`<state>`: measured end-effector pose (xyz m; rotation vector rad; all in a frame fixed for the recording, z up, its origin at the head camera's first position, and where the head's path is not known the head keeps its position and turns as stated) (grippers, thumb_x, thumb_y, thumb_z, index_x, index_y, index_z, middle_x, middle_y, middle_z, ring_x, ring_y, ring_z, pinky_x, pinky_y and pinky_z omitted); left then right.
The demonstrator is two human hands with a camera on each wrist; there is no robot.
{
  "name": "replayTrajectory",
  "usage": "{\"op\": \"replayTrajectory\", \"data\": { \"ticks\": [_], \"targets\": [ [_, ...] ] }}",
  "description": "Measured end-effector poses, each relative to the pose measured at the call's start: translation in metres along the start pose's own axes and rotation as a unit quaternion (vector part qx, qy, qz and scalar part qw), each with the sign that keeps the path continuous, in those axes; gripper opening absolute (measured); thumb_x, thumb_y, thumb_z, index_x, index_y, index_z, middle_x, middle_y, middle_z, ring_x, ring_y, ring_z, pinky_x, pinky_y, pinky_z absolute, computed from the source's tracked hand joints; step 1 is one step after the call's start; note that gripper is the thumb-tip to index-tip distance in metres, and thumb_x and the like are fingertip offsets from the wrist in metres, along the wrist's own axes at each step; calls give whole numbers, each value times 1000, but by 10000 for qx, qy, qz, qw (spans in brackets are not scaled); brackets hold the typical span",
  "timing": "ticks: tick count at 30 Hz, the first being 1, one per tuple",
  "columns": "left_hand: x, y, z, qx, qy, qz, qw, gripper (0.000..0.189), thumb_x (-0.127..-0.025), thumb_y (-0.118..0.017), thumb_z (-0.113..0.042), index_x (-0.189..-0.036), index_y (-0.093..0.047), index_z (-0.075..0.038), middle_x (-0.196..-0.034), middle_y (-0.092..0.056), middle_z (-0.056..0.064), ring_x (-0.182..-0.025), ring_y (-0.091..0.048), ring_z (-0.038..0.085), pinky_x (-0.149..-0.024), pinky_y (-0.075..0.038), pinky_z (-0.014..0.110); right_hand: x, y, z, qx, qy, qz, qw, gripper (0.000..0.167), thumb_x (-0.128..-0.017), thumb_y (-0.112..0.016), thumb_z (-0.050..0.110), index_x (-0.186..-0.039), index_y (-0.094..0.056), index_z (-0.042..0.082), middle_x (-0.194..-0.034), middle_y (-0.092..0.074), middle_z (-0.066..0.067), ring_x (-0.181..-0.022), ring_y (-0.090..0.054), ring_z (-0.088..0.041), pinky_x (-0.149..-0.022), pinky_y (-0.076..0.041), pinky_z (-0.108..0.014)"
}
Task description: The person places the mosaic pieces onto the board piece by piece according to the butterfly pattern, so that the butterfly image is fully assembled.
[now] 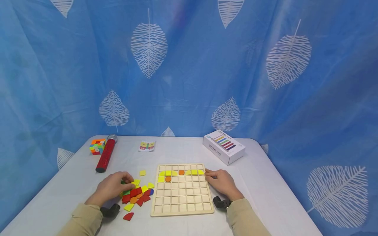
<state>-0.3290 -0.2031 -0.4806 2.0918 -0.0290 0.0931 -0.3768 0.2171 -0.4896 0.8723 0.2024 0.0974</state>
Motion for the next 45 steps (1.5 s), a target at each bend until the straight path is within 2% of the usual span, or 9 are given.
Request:
{"op": "replayTrajectory", "data": {
  "ticks": [6, 18, 25, 29, 35, 40, 45],
  "targets": [
    [-1, 0, -3, -137, -30, 27, 9999, 32, -79, -89, -34, -99, -72, -16, -87, -64, -4, -81, -56, 16, -76, -53, 37, -1, 1, -1, -45, 4, -2, 10000, 23, -96, -72, 30, -113, -80, 18, -134, -69, 6, -133, -60, -29, -112, -43, -52],
    [-1, -2, 0, 34, -135, 43, 9999, 26, -84, -85, -34, -96, -69, -17, -84, -61, -3, -79, -54, 16, -73, -50, 36, 0, -1, -2, -74, -106, 4, 9999, 25, -95, -72, 31, -115, -80, 17, -135, -69, 6, -134, -59, -29, -112, -43, -53],
    [-1, -1, -1, -68, -354, 169, 9992, 25, -84, -85, -31, -101, -71, -19, -89, -62, -5, -85, -55, 15, -82, -54, 41, 0, -2, -2, -33, -104, -6, 9999, 26, -95, -71, 31, -116, -79, 17, -135, -68, 6, -134, -58, -30, -112, -43, -53],
    [-1, 0, -2, -108, -375, 185, 9991, 28, -82, -87, -31, -100, -70, -18, -89, -61, -4, -85, -55, 15, -81, -54, 42, 0, -1, -2, -42, -93, 0, 9999, 26, -96, -71, 32, -116, -79, 18, -135, -68, 6, -135, -58, -29, -112, -42, -53],
    [-2, 3, -3, 70, -337, -26, 9994, 23, -84, -85, -30, -98, -70, -19, -87, -63, -6, -82, -55, 15, -76, -52, 37, -1, -1, -3, -14, -101, 0, 9999, 26, -95, -72, 31, -116, -79, 18, -135, -68, 6, -135, -58, -30, -112, -42, -54],
    [0, 7, -12, 703, -203, -425, 9964, 18, -90, -80, -26, -103, -72, -17, -93, -66, -3, -83, -56, 16, -72, -53, 33, 0, -1, -3, -1, -85, 10, 10000, 25, -94, -73, 30, -115, -79, 18, -135, -68, 5, -134, -59, -30, -112, -42, -54],
    [-1, -1, -38, 1066, -214, -487, 9929, 16, -90, -80, -26, -102, -73, -18, -97, -66, -1, -87, -57, 17, -75, -54, 32, -2, -2, -4, 11, -31, 35, 10000, 25, -94, -74, 29, -116, -79, 18, -135, -69, 5, -134, -59, -30, -112, -42, -53]
  ]
}}
Point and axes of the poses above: each hand's wrist, its own x-axis away from the middle knuckle, its own y-axis out of the back of the hand, z = x × y, the point moved 10 cm from there along -x, towards the middle knuckle
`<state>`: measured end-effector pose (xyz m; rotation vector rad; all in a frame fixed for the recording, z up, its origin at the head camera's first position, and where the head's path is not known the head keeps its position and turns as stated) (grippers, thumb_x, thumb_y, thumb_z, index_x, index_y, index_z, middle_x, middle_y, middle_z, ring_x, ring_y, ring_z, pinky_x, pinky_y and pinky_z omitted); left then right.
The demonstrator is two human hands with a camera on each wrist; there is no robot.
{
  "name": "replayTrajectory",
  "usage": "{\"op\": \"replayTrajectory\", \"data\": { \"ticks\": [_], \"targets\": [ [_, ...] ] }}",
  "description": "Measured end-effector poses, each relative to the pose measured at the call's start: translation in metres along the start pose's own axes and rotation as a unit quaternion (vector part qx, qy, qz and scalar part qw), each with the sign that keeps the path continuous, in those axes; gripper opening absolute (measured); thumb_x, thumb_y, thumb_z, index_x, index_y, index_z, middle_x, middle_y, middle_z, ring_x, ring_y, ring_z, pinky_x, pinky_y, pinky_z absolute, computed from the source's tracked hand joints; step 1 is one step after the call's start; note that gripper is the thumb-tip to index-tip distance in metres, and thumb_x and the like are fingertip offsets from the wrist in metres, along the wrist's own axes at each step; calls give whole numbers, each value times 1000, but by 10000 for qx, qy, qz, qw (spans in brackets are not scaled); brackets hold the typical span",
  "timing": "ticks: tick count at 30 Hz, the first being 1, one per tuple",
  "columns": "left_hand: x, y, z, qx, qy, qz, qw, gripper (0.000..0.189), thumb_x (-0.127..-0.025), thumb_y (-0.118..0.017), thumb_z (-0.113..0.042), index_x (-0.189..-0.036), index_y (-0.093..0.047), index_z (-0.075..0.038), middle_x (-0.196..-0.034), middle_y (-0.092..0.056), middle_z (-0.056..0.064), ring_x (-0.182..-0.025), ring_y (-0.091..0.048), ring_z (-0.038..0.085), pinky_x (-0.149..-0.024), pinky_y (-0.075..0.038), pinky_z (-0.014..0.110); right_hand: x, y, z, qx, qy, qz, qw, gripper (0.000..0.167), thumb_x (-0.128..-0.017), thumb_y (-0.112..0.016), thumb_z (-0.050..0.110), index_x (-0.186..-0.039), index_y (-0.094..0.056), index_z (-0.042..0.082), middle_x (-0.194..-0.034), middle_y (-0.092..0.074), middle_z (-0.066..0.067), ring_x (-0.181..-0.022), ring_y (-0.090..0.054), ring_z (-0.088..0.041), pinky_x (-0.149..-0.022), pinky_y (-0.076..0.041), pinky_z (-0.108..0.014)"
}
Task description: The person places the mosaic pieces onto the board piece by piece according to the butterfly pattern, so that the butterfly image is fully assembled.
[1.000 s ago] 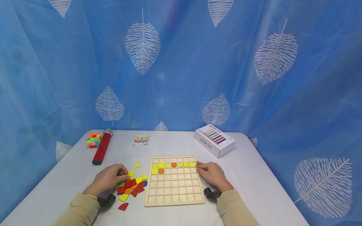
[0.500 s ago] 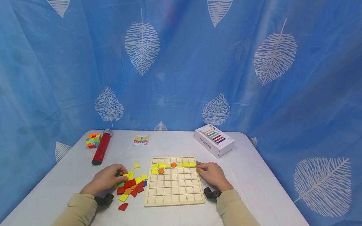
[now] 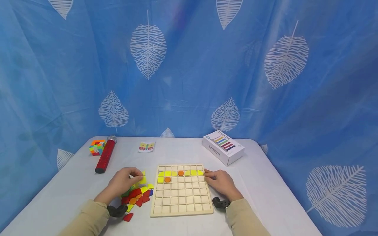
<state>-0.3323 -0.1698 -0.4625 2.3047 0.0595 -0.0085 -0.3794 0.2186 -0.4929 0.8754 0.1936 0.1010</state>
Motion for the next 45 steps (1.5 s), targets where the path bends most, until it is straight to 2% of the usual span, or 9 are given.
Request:
{"op": "replayTrajectory", "data": {
  "ticks": [5, 9, 16, 21, 26, 31, 39, 45],
  "targets": [
    [-7, -19, -31, -29, -185, 149, 9997, 11, -91, -79, -27, -97, -73, -20, -95, -67, -4, -86, -57, 16, -80, -53, 38, 0, 0, -2, -53, 13, -8, 10000, 24, -94, -74, 29, -115, -79, 18, -134, -69, 5, -133, -60, -30, -112, -43, -53],
    [-16, -35, -54, -91, -270, 337, 9990, 8, -93, -77, -28, -95, -74, -20, -91, -68, -5, -83, -57, 17, -79, -51, 38, 0, 0, -2, -53, 29, 1, 10000, 24, -94, -75, 28, -115, -80, 18, -133, -69, 5, -133, -60, -29, -112, -43, -52],
    [-28, -62, -82, 116, -462, 543, 9974, 7, -94, -74, -25, -93, -75, -18, -86, -68, -6, -80, -59, 16, -76, -50, 36, 0, -1, -2, -79, -1, -8, 10000, 24, -93, -75, 27, -115, -80, 17, -133, -70, 5, -133, -60, -29, -112, -43, -52],
    [-32, -76, -88, 59, -539, 642, 9965, 5, -94, -74, -22, -90, -75, -18, -84, -68, -7, -77, -59, 14, -71, -48, 34, 0, -1, -1, -103, 7, 31, 9999, 25, -93, -75, 28, -115, -79, 17, -133, -70, 6, -134, -59, -29, -112, -43, -53],
    [-34, -84, -90, -37, -650, 641, 9958, 5, -94, -74, -23, -89, -74, -20, -83, -67, -8, -75, -58, 14, -67, -45, 33, 0, -1, 1, -73, 4, 16, 10000, 24, -93, -76, 27, -114, -80, 17, -133, -70, 6, -134, -59, -29, -111, -43, -53],
    [-34, -87, -92, -294, -731, 634, 9949, 6, -93, -75, -23, -88, -73, -21, -82, -67, -8, -73, -57, 13, -66, -44, 33, 0, -2, 2, -104, 36, 40, 9999, 24, -93, -75, 28, -114, -80, 17, -133, -70, 6, -134, -60, -28, -111, -44, -52],
    [-34, -91, -99, -908, -1039, 542, 9889, 9, -91, -78, -23, -84, -73, -25, -83, -67, -11, -72, -56, 11, -64, -46, 33, 0, 0, -1, -66, -6, 6, 10000, 25, -93, -75, 28, -116, -79, 18, -134, -69, 6, -134, -60, -27, -111, -44, -52],
    [-32, -91, -100, -929, -1117, 564, 9878, 6, -89, -81, -23, -86, -75, -25, -85, -69, -11, -74, -58, 11, -67, -47, 35, 0, 0, 1, -80, 8, 31, 10000, 25, -93, -75, 27, -116, -79, 17, -134, -69, 6, -134, -59, -28, -111, -44, -52]
  ]
}}
Point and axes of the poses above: each hand's wrist, its own x-axis away from the middle knuckle, its own y-axis out of the back of the hand, z = x × y, the point moved 10 cm from there along -x, towards the middle knuckle
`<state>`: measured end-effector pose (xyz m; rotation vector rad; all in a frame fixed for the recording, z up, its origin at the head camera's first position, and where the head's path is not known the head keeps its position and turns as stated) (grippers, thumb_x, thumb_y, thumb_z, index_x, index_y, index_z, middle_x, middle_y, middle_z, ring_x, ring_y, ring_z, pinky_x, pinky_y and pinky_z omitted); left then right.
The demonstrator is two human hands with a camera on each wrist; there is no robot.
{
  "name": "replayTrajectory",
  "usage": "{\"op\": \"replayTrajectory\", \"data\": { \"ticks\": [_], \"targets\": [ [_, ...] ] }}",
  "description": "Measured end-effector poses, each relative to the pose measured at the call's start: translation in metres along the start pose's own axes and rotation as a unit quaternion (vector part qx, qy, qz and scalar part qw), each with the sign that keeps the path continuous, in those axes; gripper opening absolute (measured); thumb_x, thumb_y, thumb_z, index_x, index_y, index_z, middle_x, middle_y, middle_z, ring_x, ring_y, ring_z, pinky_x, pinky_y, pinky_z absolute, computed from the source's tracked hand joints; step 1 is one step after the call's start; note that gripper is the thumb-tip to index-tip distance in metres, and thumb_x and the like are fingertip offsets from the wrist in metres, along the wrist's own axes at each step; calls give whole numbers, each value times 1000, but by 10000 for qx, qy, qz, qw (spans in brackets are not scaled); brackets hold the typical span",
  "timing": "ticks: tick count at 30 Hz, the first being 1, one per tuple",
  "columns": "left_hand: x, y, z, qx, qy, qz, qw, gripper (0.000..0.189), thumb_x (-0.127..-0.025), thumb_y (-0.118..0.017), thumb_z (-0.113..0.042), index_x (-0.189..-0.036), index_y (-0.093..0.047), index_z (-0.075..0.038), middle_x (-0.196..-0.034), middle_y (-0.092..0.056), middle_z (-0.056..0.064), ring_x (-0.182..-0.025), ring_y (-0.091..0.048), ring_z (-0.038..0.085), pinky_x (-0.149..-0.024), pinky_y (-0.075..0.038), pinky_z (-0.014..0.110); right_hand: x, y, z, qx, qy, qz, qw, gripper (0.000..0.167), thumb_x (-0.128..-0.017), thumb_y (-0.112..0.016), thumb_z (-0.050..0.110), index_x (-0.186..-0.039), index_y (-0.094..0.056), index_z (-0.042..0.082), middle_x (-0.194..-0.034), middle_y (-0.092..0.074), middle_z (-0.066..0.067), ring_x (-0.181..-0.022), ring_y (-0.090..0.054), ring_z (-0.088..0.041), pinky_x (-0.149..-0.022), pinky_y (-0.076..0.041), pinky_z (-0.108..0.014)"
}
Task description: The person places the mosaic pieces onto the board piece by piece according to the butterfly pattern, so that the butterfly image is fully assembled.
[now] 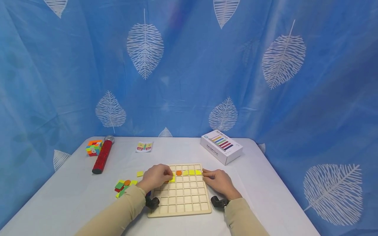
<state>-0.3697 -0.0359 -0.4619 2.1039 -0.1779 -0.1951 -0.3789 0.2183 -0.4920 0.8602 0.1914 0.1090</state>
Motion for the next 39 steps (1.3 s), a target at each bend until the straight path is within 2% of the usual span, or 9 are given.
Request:
{"op": "replayTrajectory", "data": {
  "ticks": [9, 19, 22, 24, 28, 31, 33, 36, 39],
  "targets": [
    [1, -2, -2, 9, -293, 184, 9994, 16, -84, -86, -25, -97, -78, -22, -92, -72, -9, -84, -62, 11, -73, -50, 37, 0, 0, -2, 66, -30, 15, 10000, 26, -94, -75, 28, -117, -79, 18, -134, -69, 7, -134, -60, -27, -111, -44, -52],
    [1, 0, -3, -173, -265, 68, 9995, 10, -82, -88, -25, -90, -82, -25, -91, -70, -10, -85, -63, 12, -71, -49, 34, -1, 0, 1, 58, 24, 27, 10000, 25, -94, -74, 28, -117, -79, 18, -134, -69, 7, -134, -59, -28, -111, -44, -52],
    [4, 6, -4, -215, -331, -18, 9992, 11, -85, -84, -28, -96, -83, -25, -97, -72, -9, -93, -67, 16, -72, -52, 35, 0, 0, 0, 67, -16, 18, 10000, 24, -94, -75, 27, -116, -79, 18, -134, -69, 6, -133, -60, -28, -111, -44, -52],
    [9, 16, -1, -103, -218, -162, 9996, 12, -89, -81, -30, -100, -83, -25, -100, -72, -8, -99, -68, 18, -76, -54, 37, -1, 0, -1, 58, -33, 33, 10000, 24, -94, -75, 27, -116, -79, 18, -134, -69, 6, -133, -60, -28, -111, -44, -52],
    [26, 54, 28, 248, 334, -613, 9973, 18, -93, -78, -33, -107, -80, -23, -105, -72, -5, -103, -65, 20, -86, -55, 43, -3, -3, 1, 54, 21, 40, 10000, 24, -94, -75, 28, -116, -79, 19, -134, -69, 6, -133, -60, -28, -111, -44, -52],
    [47, 84, 66, 457, 799, -884, 9918, 23, -94, -75, -34, -112, -77, -20, -111, -72, -1, -102, -62, 21, -88, -55, 45, -4, -4, 2, 92, 85, 37, 9999, 25, -94, -74, 29, -116, -79, 19, -134, -69, 7, -133, -60, -28, -111, -44, -52],
    [62, 98, 95, 567, 1080, -956, 9879, 27, -95, -74, -33, -116, -75, -16, -112, -72, 3, -101, -62, 23, -87, -56, 45, -4, -4, 2, 130, 114, 53, 9998, 25, -95, -74, 30, -117, -79, 19, -134, -69, 7, -133, -60, -28, -111, -44, -52],
    [83, 105, 132, 682, 1461, -900, 9828, 30, -96, -73, -32, -118, -73, -12, -112, -71, 6, -100, -63, 24, -86, -57, 46, -3, -3, 1, 119, 98, 68, 9999, 25, -94, -74, 30, -116, -79, 18, -134, -69, 6, -133, -59, -29, -111, -44, -52],
    [95, 99, 158, 791, 1782, -647, 9787, 33, -94, -75, -32, -117, -73, -9, -107, -70, 7, -97, -62, 24, -85, -56, 48, -2, -2, 0, 117, 103, 51, 9999, 25, -94, -74, 29, -116, -79, 17, -134, -69, 5, -133, -60, -29, -111, -44, -52]
  ]
}}
Point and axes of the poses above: each hand's wrist, its own x-axis away from the middle knuckle, its own y-axis out of the back of the hand, z = x × y, the point moved 10 cm from there along -x, towards the middle knuckle
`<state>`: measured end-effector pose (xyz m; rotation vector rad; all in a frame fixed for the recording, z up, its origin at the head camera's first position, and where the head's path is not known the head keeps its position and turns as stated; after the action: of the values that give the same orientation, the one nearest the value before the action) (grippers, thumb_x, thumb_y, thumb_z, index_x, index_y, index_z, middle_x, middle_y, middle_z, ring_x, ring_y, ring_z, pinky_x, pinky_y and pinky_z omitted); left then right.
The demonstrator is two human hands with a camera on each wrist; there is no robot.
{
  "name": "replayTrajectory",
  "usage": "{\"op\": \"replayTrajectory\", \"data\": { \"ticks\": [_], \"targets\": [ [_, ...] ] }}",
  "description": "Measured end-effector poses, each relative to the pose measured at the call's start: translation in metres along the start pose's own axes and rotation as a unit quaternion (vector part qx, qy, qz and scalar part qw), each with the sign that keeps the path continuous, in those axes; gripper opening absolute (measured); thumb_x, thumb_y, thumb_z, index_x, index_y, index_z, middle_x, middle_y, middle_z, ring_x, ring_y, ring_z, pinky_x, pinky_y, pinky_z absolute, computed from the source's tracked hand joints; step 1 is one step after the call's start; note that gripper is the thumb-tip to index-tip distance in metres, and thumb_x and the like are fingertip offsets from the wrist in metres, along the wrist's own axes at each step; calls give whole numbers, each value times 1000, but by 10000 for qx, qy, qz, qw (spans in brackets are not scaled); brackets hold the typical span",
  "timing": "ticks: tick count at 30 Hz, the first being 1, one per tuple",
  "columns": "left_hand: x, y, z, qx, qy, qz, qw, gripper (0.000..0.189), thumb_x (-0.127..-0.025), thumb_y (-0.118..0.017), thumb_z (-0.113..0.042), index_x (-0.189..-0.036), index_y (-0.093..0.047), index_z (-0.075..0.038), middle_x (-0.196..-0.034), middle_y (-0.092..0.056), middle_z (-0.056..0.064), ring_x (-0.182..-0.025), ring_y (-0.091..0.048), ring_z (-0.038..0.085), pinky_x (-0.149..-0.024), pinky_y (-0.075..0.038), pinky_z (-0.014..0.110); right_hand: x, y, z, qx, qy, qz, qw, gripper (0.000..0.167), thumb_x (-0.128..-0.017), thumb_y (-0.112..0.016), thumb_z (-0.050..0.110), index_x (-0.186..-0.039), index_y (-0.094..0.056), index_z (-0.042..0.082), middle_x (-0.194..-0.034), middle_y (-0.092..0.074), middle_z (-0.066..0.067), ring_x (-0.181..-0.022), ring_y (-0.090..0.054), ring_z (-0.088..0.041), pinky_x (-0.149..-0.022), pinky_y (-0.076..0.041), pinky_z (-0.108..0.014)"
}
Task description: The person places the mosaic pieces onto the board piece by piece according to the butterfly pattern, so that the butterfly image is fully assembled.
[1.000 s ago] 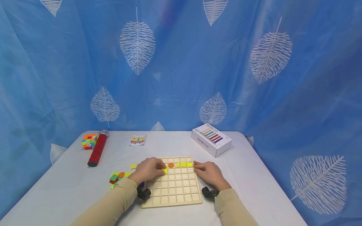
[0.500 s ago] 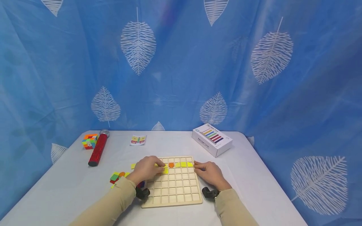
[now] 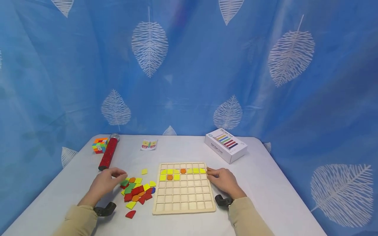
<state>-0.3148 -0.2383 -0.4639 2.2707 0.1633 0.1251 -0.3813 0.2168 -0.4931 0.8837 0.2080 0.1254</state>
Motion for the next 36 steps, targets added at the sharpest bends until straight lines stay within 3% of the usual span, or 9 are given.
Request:
{"op": "replayTrajectory", "data": {
  "ticks": [5, 10, 21, 29, 36],
  "targets": [
    [-3, -12, 18, -148, 252, 317, 9991, 40, -86, -83, -34, -115, -72, -7, -96, -68, 5, -88, -60, 22, -83, -56, 45, 0, 1, -2, 28, -4, 1, 10000, 27, -95, -73, 29, -119, -78, 16, -136, -68, 5, -134, -59, -29, -111, -44, -52],
    [-3, -17, 19, -285, 295, 407, 9983, 45, -82, -87, -35, -113, -70, -7, -95, -67, 5, -85, -60, 21, -80, -56, 43, 0, -1, -5, 30, -141, 19, 9999, 29, -94, -74, 30, -119, -78, 16, -137, -67, 6, -135, -58, -29, -111, -44, -53],
    [-1, -10, 16, -426, 285, 128, 9986, 45, -82, -87, -29, -115, -69, -6, -100, -70, 7, -90, -63, 23, -83, -58, 47, -1, 0, -4, 13, -103, -27, 9999, 28, -94, -74, 29, -119, -78, 16, -136, -67, 6, -135, -58, -29, -112, -43, -53],
    [2, -14, -10, -178, -163, -74, 9997, 38, -85, -85, -32, -116, -74, -12, -108, -72, 3, -99, -63, 22, -83, -58, 45, 1, 1, -5, -59, -78, -8, 10000, 27, -94, -74, 29, -118, -78, 17, -136, -68, 6, -135, -58, -29, -112, -43, -53],
    [7, -31, -48, 154, -666, -253, 9973, 28, -84, -86, -29, -109, -78, -18, -108, -73, 0, -81, -56, 17, -67, -52, 29, 2, 1, -2, -53, -85, -27, 9999, 27, -94, -74, 29, -118, -78, 16, -136, -68, 5, -135, -58, -30, -111, -44, -53]
  ]
}}
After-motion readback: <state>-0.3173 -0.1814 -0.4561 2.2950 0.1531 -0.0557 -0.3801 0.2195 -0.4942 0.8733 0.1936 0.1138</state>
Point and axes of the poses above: each hand's wrist, its own x-axis away from the middle knuckle, its own y-axis out of the back of the hand, z = x × y, the point moved 10 cm from there along -x, towards the middle knuckle
